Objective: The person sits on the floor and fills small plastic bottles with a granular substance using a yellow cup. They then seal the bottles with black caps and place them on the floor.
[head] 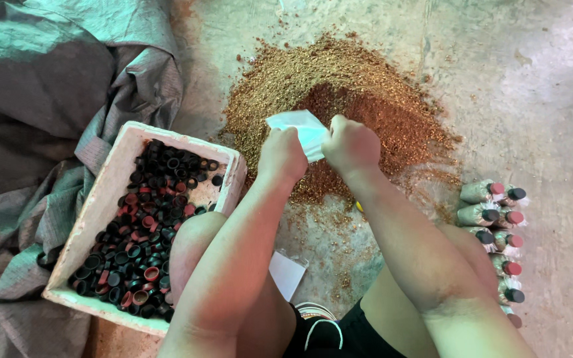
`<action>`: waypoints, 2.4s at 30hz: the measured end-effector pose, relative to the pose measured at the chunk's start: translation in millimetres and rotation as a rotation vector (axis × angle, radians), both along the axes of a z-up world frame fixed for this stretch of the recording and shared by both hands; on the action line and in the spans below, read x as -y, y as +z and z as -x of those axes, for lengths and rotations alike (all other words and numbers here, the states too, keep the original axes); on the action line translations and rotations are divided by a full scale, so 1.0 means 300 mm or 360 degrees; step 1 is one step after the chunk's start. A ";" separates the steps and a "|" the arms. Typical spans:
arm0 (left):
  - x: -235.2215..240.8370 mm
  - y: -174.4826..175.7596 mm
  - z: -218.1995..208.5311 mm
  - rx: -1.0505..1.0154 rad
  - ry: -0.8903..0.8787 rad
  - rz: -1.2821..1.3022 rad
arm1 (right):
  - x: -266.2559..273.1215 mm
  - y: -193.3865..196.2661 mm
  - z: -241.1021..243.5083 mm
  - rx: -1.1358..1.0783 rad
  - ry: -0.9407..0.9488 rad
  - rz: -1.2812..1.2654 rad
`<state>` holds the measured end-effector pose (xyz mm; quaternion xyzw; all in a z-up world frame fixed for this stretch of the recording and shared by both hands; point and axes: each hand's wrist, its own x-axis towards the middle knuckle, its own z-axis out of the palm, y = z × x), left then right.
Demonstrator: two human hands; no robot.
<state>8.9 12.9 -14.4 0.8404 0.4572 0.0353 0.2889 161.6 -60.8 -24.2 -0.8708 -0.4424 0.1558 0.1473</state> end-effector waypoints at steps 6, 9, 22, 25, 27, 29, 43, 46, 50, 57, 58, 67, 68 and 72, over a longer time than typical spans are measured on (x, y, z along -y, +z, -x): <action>0.069 0.114 -0.019 0.0240 0.0222 0.0099 | -0.029 -0.107 0.043 0.0397 -0.0128 -0.0507; 0.063 0.143 -0.030 0.0402 0.0329 0.0063 | 0.001 -0.068 0.055 0.0366 -0.0069 -0.0693; -0.038 -0.104 -0.040 0.0391 0.0014 -0.0151 | 0.064 -0.028 -0.022 -0.0025 -0.0163 -0.0161; -0.040 -0.136 -0.026 0.0201 -0.0095 -0.0020 | 0.072 -0.021 -0.025 -0.0014 -0.0172 -0.0139; -0.037 -0.141 -0.012 0.0064 -0.0258 -0.0156 | 0.070 -0.014 -0.032 -0.0064 -0.0089 -0.0063; -0.015 -0.106 -0.007 0.0102 -0.0330 -0.0333 | 0.088 0.044 0.003 -0.0083 -0.0061 -0.0062; -0.040 -0.077 0.005 0.0273 -0.0351 -0.0244 | 0.236 0.176 0.168 0.0196 0.0756 0.0005; -0.052 -0.095 0.009 0.0295 -0.0157 -0.0114 | 0.252 0.035 0.150 0.0489 0.0810 -0.0482; -0.045 -0.078 0.038 0.0330 -0.0090 -0.0009 | 0.247 -0.040 0.122 0.0484 0.0719 -0.0254; 0.094 0.094 0.082 0.0254 -0.0362 -0.0453 | 0.220 0.042 0.162 -0.0062 0.0550 0.0099; 0.097 0.084 0.082 0.0254 -0.0363 -0.0446 | 0.217 0.045 0.154 -0.0064 0.0548 0.0105; 0.116 0.034 0.060 -0.0177 -0.0774 -0.0354 | 0.275 -0.098 0.060 -0.0087 0.0608 -0.0133; 0.117 0.053 0.063 -0.0231 -0.0752 -0.0221 | 0.292 -0.115 0.065 0.0077 0.0707 -0.0220; 0.109 -0.001 0.039 -0.0222 -0.0532 0.0067 | 0.343 -0.133 0.087 0.0258 0.0857 -0.0366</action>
